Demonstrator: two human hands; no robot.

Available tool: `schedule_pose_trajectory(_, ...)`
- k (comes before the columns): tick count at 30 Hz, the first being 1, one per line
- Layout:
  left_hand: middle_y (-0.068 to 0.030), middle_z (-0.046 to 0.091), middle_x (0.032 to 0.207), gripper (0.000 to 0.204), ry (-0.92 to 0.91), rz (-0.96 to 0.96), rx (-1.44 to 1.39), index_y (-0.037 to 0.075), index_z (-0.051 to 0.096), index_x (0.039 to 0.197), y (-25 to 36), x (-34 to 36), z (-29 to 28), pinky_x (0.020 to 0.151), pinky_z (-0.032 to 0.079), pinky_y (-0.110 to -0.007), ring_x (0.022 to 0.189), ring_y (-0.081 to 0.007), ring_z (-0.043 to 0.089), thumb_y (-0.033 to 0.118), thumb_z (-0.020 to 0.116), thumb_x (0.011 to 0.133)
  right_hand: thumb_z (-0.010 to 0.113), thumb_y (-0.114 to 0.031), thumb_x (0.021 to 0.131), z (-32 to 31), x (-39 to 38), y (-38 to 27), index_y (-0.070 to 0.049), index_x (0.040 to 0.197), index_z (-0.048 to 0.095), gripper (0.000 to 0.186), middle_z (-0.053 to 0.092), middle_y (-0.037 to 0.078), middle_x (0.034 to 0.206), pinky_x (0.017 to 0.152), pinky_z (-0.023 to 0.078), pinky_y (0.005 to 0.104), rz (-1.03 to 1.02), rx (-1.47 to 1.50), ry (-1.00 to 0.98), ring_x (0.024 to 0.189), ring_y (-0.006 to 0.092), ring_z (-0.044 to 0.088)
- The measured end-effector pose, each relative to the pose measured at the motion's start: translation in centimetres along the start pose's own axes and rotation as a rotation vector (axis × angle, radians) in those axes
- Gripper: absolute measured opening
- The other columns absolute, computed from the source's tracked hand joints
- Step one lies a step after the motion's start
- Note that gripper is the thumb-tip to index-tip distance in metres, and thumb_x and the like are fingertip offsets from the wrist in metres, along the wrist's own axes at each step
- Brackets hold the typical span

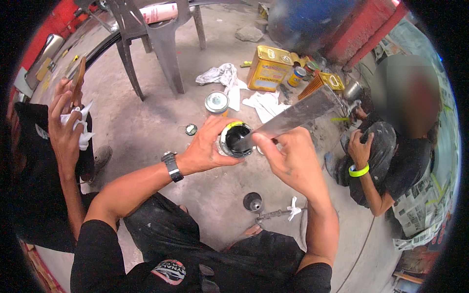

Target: The person sits on the floor and mixes paint from a small can into a spray gun cup using a metal strip. They scrape the sides of the can to transfer the paint and then pour the mixture into the cup.

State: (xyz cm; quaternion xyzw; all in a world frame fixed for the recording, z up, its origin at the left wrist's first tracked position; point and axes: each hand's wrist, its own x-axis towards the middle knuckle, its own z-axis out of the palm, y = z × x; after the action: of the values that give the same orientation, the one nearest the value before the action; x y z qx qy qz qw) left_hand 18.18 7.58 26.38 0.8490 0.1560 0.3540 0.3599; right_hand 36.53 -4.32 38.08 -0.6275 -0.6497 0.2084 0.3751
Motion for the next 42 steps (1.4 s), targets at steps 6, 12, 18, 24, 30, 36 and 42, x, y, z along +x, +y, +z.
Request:
schedule_pose_trajectory(6,-0.0113,0.063,0.123,0.079,-0.030,-0.049,-0.006,0.007,0.060,0.133,0.4,0.3,0.3,0.102,0.044,-0.042,0.117,-0.0306,0.056,0.026,0.093,0.064,0.071,-0.011,0.093,-0.8,-0.5,0.1,0.001,0.095,0.075,0.012,0.068,0.017,0.082,0.072,0.050,0.0349,0.021,-0.161,0.028,0.078,0.0321,0.066)
schedule_pose_trajectory(12,-0.0119,0.063,0.119,0.076,-0.026,-0.019,0.019,0.007,0.060,0.131,0.2,0.2,0.0,0.101,0.041,-0.041,0.112,-0.0305,0.056,0.025,0.090,0.065,0.068,-0.006,0.096,0.4,-0.1,-0.2,0.004,0.102,0.073,0.013,0.067,0.007,0.087,0.064,0.047,0.0277,-0.082,0.046,0.001,0.078,0.0125,0.061)
schedule_pose_trajectory(18,-0.0114,0.063,0.116,0.073,0.009,0.005,0.036,0.007,0.059,0.129,0.2,0.3,0.0,0.101,0.039,-0.041,0.109,-0.0311,0.057,0.023,0.090,0.065,0.071,-0.011,0.095,-0.4,-0.2,0.4,0.002,0.101,0.074,0.015,0.069,0.009,0.086,0.066,0.047,0.0329,-0.116,-0.227,0.061,0.075,0.0169,0.061)
schedule_pose_trajectory(24,-0.0106,0.063,0.123,0.077,-0.024,-0.034,0.051,0.007,0.059,0.132,0.4,0.5,-0.1,0.105,0.043,-0.043,0.119,-0.0314,0.055,0.024,0.092,0.065,0.071,-0.017,0.092,0.4,0.0,0.7,0.000,0.089,0.076,0.019,0.065,0.020,0.074,0.064,0.045,0.0481,-0.115,-0.051,0.109,0.068,0.0404,0.061)
schedule_pose_trajectory(30,-0.0111,0.062,0.124,0.077,-0.074,-0.056,0.065,0.007,0.059,0.133,0.2,0.4,-0.3,0.105,0.043,-0.042,0.119,-0.0318,0.055,0.024,0.092,0.065,0.071,-0.017,0.092,0.2,0.3,0.6,0.000,0.089,0.076,0.018,0.069,0.020,0.080,0.067,0.048,0.0449,-0.072,-0.172,0.045,0.072,0.0386,0.064)
schedule_pose_trajectory(36,-0.0114,0.062,0.124,0.080,0.004,-0.042,0.031,0.007,0.059,0.134,-0.2,0.2,0.2,0.102,0.046,-0.041,0.116,-0.0312,0.056,0.024,0.093,0.064,0.071,-0.017,0.092,0.5,-0.3,1.4,-0.001,0.095,0.075,0.017,0.069,0.021,0.080,0.071,0.049,0.0447,-0.059,-0.196,0.033,0.078,0.0379,0.066)
schedule_pose_trajectory(42,-0.0113,0.063,0.123,0.080,0.006,-0.058,0.045,0.007,0.059,0.133,0.1,0.5,-0.1,0.101,0.047,-0.041,0.117,-0.0300,0.057,0.024,0.093,0.063,0.068,-0.019,0.097,0.5,0.1,1.8,-0.001,0.098,0.076,0.020,0.072,0.017,0.077,0.068,0.050,0.0398,-0.130,-0.158,0.091,0.070,0.0308,0.068)
